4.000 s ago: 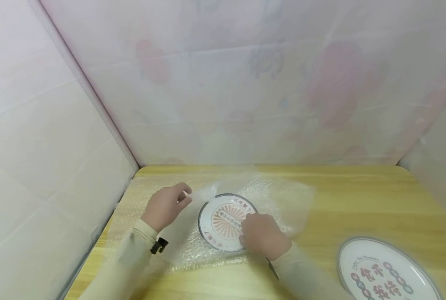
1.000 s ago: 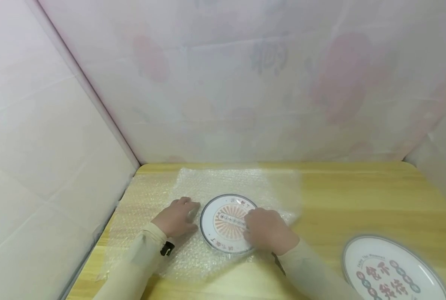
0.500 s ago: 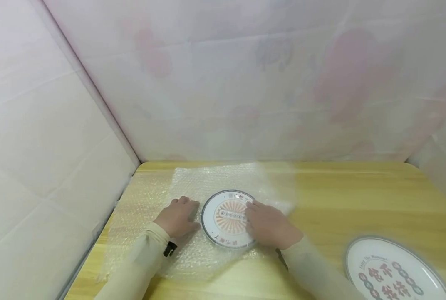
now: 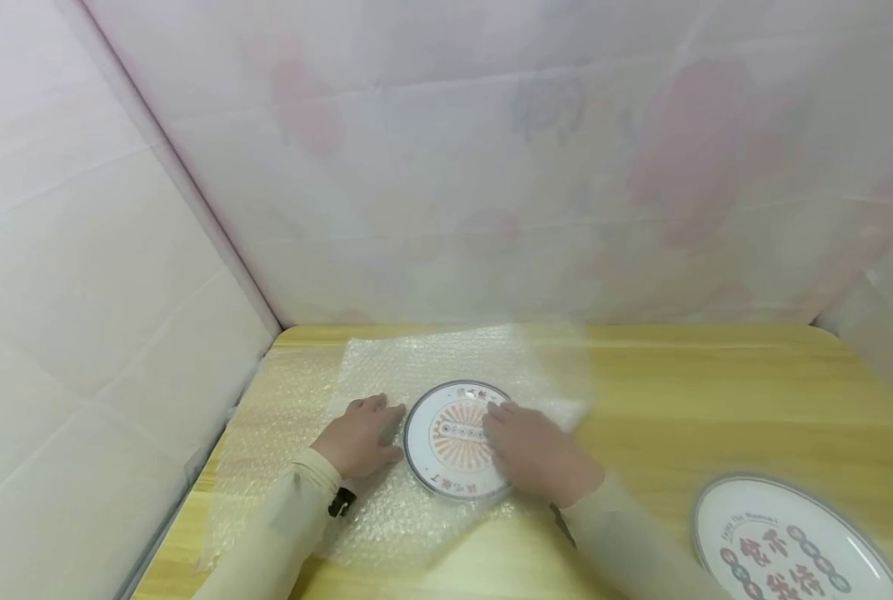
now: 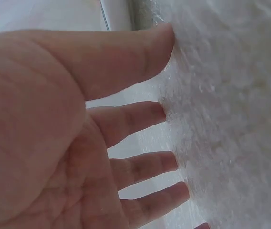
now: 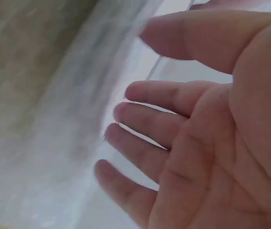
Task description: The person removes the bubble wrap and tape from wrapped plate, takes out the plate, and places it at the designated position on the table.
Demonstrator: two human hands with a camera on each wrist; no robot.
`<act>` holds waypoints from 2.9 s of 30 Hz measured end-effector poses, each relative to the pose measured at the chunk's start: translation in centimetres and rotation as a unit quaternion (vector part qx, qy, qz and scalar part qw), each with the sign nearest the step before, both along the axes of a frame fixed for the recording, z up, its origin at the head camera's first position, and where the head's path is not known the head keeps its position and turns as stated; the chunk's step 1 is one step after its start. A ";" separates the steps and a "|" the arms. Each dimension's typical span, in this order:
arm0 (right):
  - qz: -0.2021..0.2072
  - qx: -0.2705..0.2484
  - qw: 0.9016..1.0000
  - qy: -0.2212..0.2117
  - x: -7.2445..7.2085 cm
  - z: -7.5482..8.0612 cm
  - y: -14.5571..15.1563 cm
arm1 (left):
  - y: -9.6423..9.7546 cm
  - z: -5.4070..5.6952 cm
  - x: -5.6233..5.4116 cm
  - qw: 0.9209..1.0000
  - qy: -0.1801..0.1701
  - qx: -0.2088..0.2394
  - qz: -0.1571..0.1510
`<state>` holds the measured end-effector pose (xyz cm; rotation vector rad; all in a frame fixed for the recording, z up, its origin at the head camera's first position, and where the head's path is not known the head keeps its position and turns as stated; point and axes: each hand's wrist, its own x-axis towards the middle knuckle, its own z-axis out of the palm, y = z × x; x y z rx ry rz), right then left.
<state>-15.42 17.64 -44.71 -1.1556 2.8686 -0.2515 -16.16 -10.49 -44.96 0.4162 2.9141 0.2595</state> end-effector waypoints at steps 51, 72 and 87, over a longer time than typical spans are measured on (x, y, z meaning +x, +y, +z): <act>-0.026 -0.006 0.989 0.144 3.4 6.2 0.7 | -0.1 -0.6 -0.2 1.000 0.022 0.005 -0.003; -0.111 0.115 0.987 0.008 9.3 1.4 4.6 | 0.2 -0.3 0.1 1.000 0.011 0.008 -0.001; -0.041 0.000 0.999 -0.027 4.2 0.3 6.3 | 0.2 -0.5 -0.1 1.000 0.015 0.007 0.001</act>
